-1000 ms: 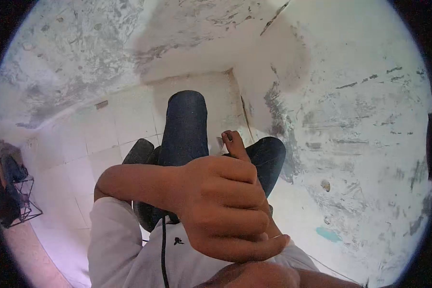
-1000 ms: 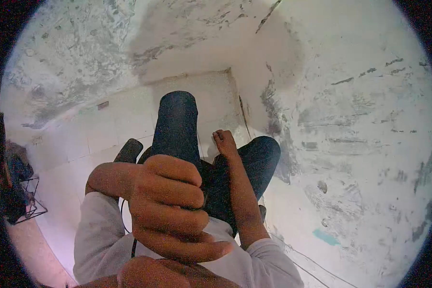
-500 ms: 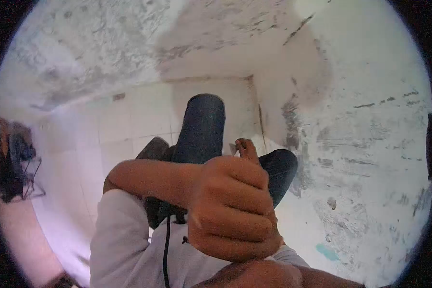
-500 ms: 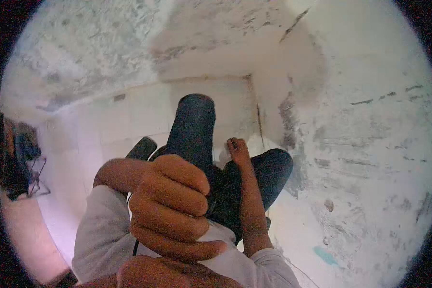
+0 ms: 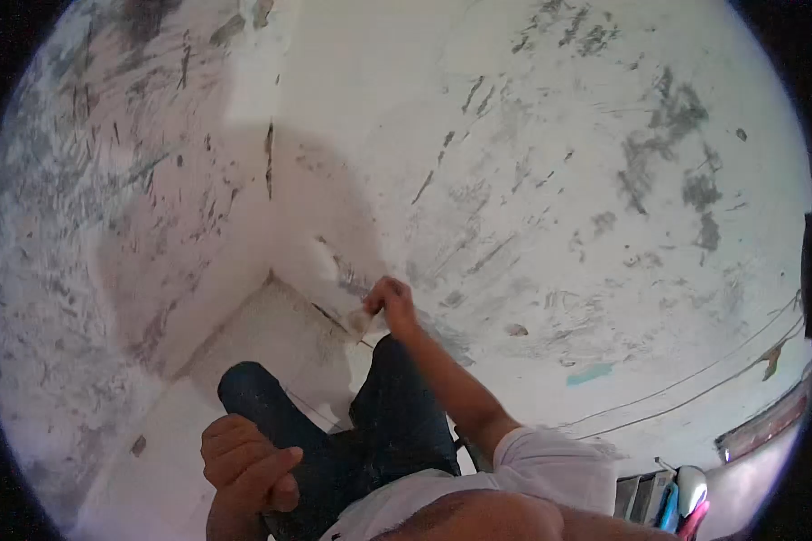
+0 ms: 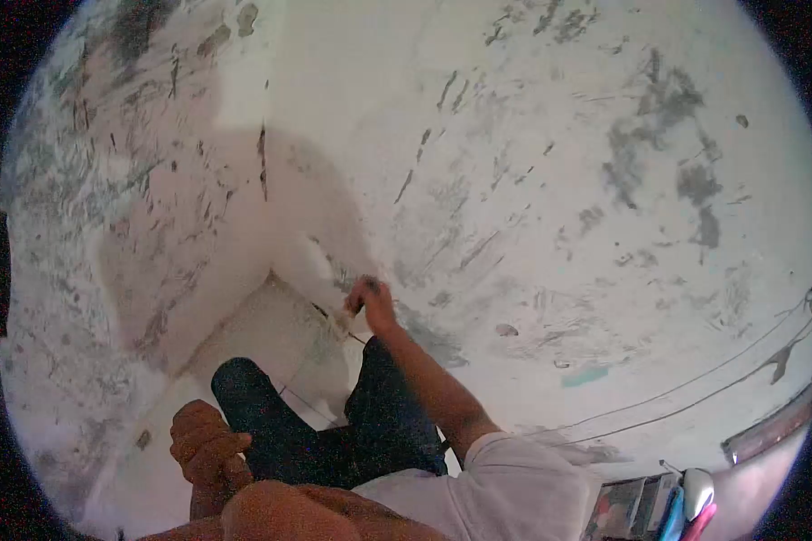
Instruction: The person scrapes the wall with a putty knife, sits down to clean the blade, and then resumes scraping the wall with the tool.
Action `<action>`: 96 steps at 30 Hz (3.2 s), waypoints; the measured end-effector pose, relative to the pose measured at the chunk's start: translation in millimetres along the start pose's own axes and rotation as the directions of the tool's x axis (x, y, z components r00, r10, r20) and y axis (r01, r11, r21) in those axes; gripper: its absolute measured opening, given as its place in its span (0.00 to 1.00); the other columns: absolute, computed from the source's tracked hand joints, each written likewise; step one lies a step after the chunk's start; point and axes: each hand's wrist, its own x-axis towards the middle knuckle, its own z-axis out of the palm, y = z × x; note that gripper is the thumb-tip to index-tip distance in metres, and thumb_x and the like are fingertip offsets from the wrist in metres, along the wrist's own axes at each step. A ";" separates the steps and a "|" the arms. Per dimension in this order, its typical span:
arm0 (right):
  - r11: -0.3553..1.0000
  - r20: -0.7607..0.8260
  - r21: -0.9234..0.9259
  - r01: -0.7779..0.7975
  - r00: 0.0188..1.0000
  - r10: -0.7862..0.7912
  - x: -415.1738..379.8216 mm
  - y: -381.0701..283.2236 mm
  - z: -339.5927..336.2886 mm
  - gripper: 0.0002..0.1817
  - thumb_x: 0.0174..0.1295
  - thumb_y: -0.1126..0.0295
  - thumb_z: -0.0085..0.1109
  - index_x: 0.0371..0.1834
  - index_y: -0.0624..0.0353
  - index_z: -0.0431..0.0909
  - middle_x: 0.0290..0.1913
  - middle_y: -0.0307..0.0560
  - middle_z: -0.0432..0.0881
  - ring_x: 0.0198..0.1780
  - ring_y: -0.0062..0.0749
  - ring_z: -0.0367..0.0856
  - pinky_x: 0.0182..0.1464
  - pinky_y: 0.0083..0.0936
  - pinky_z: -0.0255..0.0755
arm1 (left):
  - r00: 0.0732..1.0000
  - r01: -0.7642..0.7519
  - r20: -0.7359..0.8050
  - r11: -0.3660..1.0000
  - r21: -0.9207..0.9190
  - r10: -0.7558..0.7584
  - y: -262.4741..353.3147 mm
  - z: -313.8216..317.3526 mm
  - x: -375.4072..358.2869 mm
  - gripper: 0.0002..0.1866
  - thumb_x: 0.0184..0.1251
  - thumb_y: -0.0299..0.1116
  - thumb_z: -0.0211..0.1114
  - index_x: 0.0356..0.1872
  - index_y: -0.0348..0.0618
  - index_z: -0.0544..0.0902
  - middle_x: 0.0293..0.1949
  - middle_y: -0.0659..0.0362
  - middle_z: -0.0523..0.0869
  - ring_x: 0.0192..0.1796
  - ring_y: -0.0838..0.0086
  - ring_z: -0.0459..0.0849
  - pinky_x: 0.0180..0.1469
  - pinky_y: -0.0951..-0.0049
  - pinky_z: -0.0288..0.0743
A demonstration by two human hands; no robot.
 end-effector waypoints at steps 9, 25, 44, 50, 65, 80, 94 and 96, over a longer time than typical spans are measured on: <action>0.654 0.115 0.021 0.756 0.648 -0.753 100.2 -328.6 -22.8 0.28 0.59 0.40 0.54 0.25 0.56 0.61 0.20 0.41 0.60 0.21 0.29 0.57 0.24 0.28 0.53 | 0.980 0.199 0.007 0.976 0.090 -0.200 -36.4 10.9 -8.4 0.10 0.61 0.34 0.61 0.24 0.42 0.84 0.14 0.63 0.73 0.16 0.73 0.70 0.22 0.70 0.62; 0.324 0.112 0.150 0.934 0.309 -0.944 112.4 -449.9 18.4 0.29 0.58 0.37 0.46 0.18 0.52 0.59 0.12 0.34 0.53 0.15 0.23 0.47 0.19 0.26 0.39 | 0.933 0.318 0.117 0.932 0.174 -0.340 -66.1 29.5 -20.4 0.08 0.58 0.32 0.62 0.25 0.40 0.84 0.15 0.60 0.72 0.17 0.69 0.70 0.24 0.66 0.62; 0.195 0.024 -0.241 0.951 0.207 -0.978 135.0 -435.5 48.5 0.23 0.68 0.57 0.46 0.14 0.46 0.53 0.12 0.32 0.48 0.14 0.21 0.42 0.17 0.27 0.40 | 0.921 0.361 0.105 0.923 0.131 -0.375 -67.0 31.1 -20.7 0.07 0.58 0.30 0.62 0.26 0.39 0.84 0.16 0.61 0.74 0.19 0.70 0.73 0.25 0.67 0.64; 0.169 -0.094 -0.384 0.908 0.144 -0.985 146.2 -426.8 56.5 0.27 0.70 0.53 0.42 0.14 0.45 0.45 0.11 0.31 0.47 0.15 0.21 0.41 0.19 0.25 0.37 | 0.905 0.372 0.166 0.919 0.134 -0.391 -70.7 33.7 -26.9 0.06 0.56 0.29 0.62 0.25 0.39 0.84 0.16 0.60 0.73 0.19 0.70 0.73 0.24 0.67 0.63; 0.084 0.143 -0.224 0.971 0.118 -0.983 135.9 -432.0 50.2 0.24 0.72 0.63 0.54 0.15 0.53 0.61 0.13 0.31 0.61 0.17 0.15 0.58 0.18 0.20 0.51 | 0.906 0.380 0.126 0.906 0.185 -0.405 -65.2 35.0 -31.1 0.04 0.49 0.26 0.64 0.25 0.40 0.85 0.17 0.61 0.74 0.21 0.69 0.74 0.28 0.66 0.66; 0.141 -0.017 -0.246 0.959 0.141 -0.990 149.7 -425.2 51.2 0.14 0.70 0.70 0.54 0.23 0.53 0.72 0.14 0.30 0.58 0.15 0.18 0.52 0.18 0.21 0.49 | 0.802 0.552 0.233 0.832 0.060 -0.549 -75.9 41.0 -36.0 0.03 0.52 0.26 0.66 0.28 0.42 0.85 0.21 0.58 0.79 0.25 0.65 0.78 0.34 0.65 0.70; 0.278 0.245 0.276 0.920 0.213 -0.946 117.9 -440.4 34.2 0.17 0.67 0.67 0.61 0.20 0.55 0.70 0.12 0.32 0.65 0.16 0.16 0.60 0.18 0.21 0.54 | 0.838 0.418 0.314 0.895 0.156 -0.446 -75.9 54.0 -20.0 0.04 0.53 0.24 0.64 0.30 0.39 0.85 0.19 0.55 0.82 0.21 0.66 0.81 0.26 0.69 0.74; 0.254 0.086 -0.332 0.908 0.297 -0.951 139.7 -433.6 50.4 0.14 0.66 0.69 0.60 0.22 0.55 0.70 0.16 0.35 0.69 0.16 0.19 0.62 0.18 0.21 0.55 | 0.834 0.422 0.323 0.894 0.153 -0.448 -73.3 53.4 -20.7 0.04 0.53 0.24 0.64 0.30 0.39 0.85 0.19 0.55 0.82 0.21 0.66 0.81 0.26 0.69 0.74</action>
